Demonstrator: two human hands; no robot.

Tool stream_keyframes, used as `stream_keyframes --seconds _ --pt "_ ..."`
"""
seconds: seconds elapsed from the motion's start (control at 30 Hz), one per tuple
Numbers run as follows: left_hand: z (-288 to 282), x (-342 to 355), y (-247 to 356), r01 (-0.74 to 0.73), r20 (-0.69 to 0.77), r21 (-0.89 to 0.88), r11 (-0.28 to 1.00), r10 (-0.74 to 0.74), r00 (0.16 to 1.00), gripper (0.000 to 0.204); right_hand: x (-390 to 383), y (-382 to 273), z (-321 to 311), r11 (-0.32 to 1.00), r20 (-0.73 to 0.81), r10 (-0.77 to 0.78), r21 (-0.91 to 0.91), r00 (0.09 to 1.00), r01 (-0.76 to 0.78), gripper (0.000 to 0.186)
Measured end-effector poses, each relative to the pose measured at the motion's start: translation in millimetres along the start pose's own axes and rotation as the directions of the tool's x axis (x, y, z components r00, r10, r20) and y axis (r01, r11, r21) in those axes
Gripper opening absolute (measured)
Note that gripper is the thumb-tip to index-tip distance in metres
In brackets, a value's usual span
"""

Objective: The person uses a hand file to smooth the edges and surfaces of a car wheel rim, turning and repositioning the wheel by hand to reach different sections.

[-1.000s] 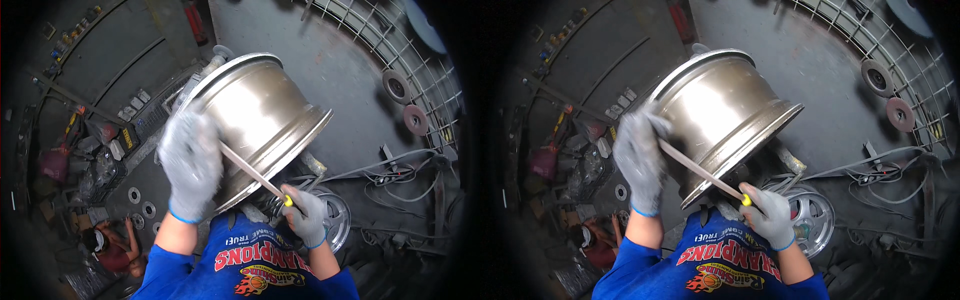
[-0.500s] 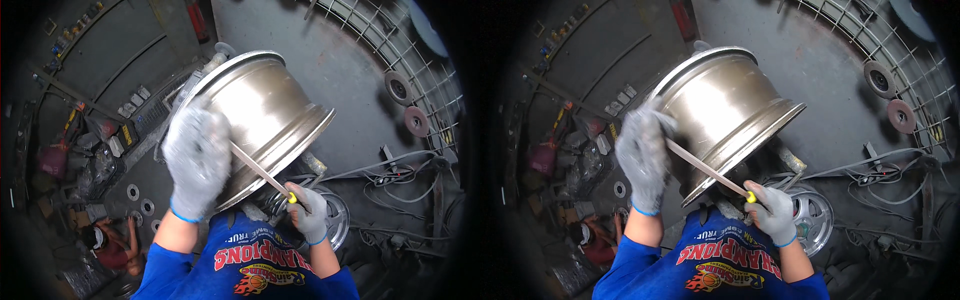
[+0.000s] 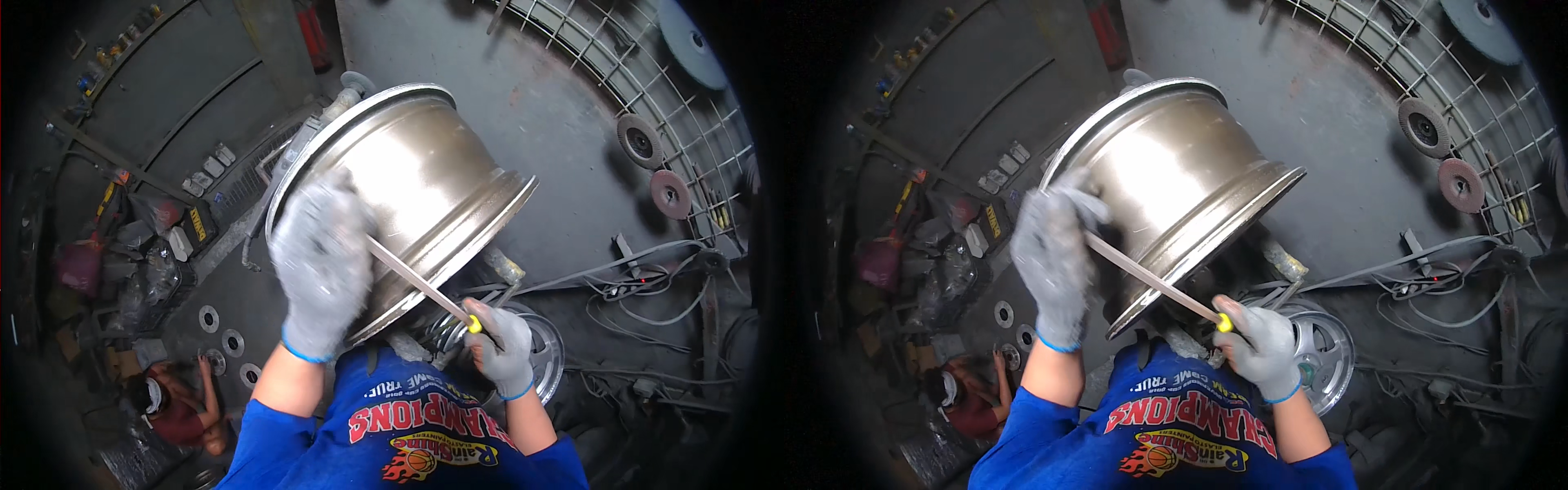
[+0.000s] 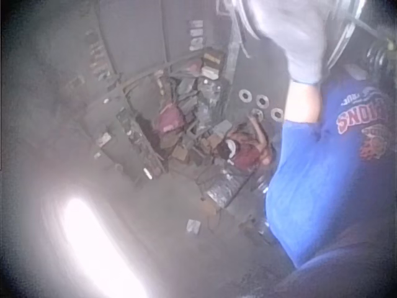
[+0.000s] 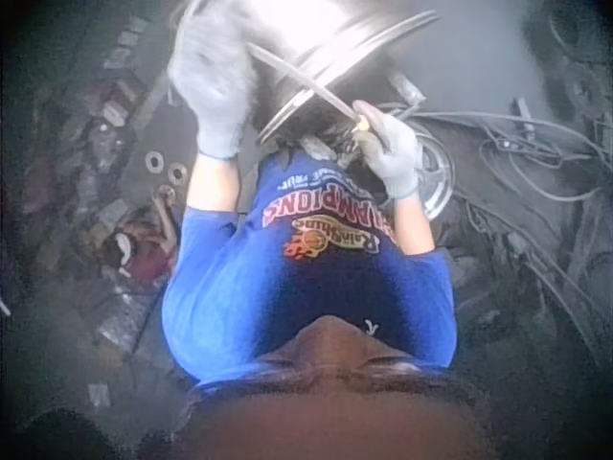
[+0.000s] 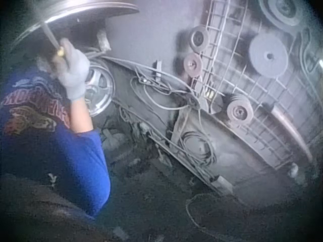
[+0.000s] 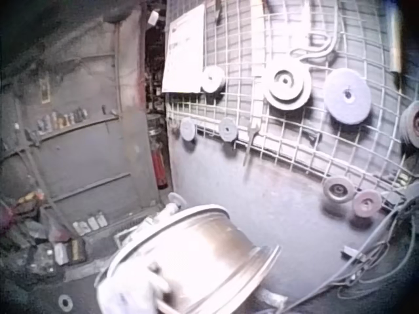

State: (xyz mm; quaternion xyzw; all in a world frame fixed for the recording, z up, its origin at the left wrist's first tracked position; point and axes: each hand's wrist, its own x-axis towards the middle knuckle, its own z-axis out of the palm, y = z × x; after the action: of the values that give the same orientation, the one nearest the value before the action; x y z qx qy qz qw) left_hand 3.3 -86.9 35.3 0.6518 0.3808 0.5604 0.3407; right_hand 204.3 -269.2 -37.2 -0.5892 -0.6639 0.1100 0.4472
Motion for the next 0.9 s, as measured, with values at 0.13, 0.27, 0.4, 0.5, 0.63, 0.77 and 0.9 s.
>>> stream_keyframes --seconds 0.13,0.27,0.4,0.5,0.63,0.77,0.9 --pt "8.3 -0.7 -16.3 -0.392 0.183 0.175 0.903 0.361 0.914 0.043 -48.3 12.4 -14.7 0.975 0.037 0.219 0.033 0.975 -0.221 0.055" --pt "-1.1 33.4 -0.3 -0.077 0.097 0.207 0.975 0.058 0.994 0.04 10.8 -29.9 -10.8 0.983 0.008 0.18 -0.022 0.984 -0.18 0.052" --pt "0.8 35.4 -17.9 -0.11 -0.094 0.148 0.983 0.125 0.988 0.044 31.3 -39.0 -5.9 0.993 -0.029 -0.003 -0.115 1.0 0.0 0.047" --pt "8.6 4.6 -5.5 -0.034 -0.024 0.136 0.99 0.038 0.999 0.045 -7.2 -14.8 -17.3 0.994 0.018 0.087 -0.068 0.996 -0.085 0.049" --pt "9.3 0.1 -5.4 -0.348 0.163 0.14 0.927 0.325 0.932 0.015 -37.0 1.0 -13.7 0.99 0.032 0.138 -0.037 0.99 -0.137 0.055" --pt "3.7 30.5 -5.4 -0.099 -0.016 0.12 0.988 0.102 0.995 0.022 8.8 -29.4 -1.9 0.99 0.044 0.129 -0.059 0.991 -0.126 0.057" --pt "-0.3 27.1 -7.9 -0.145 -0.02 0.083 0.986 0.147 0.989 0.023 10.3 -19.6 2.4 0.996 0.054 0.079 -0.039 0.995 -0.077 0.057"
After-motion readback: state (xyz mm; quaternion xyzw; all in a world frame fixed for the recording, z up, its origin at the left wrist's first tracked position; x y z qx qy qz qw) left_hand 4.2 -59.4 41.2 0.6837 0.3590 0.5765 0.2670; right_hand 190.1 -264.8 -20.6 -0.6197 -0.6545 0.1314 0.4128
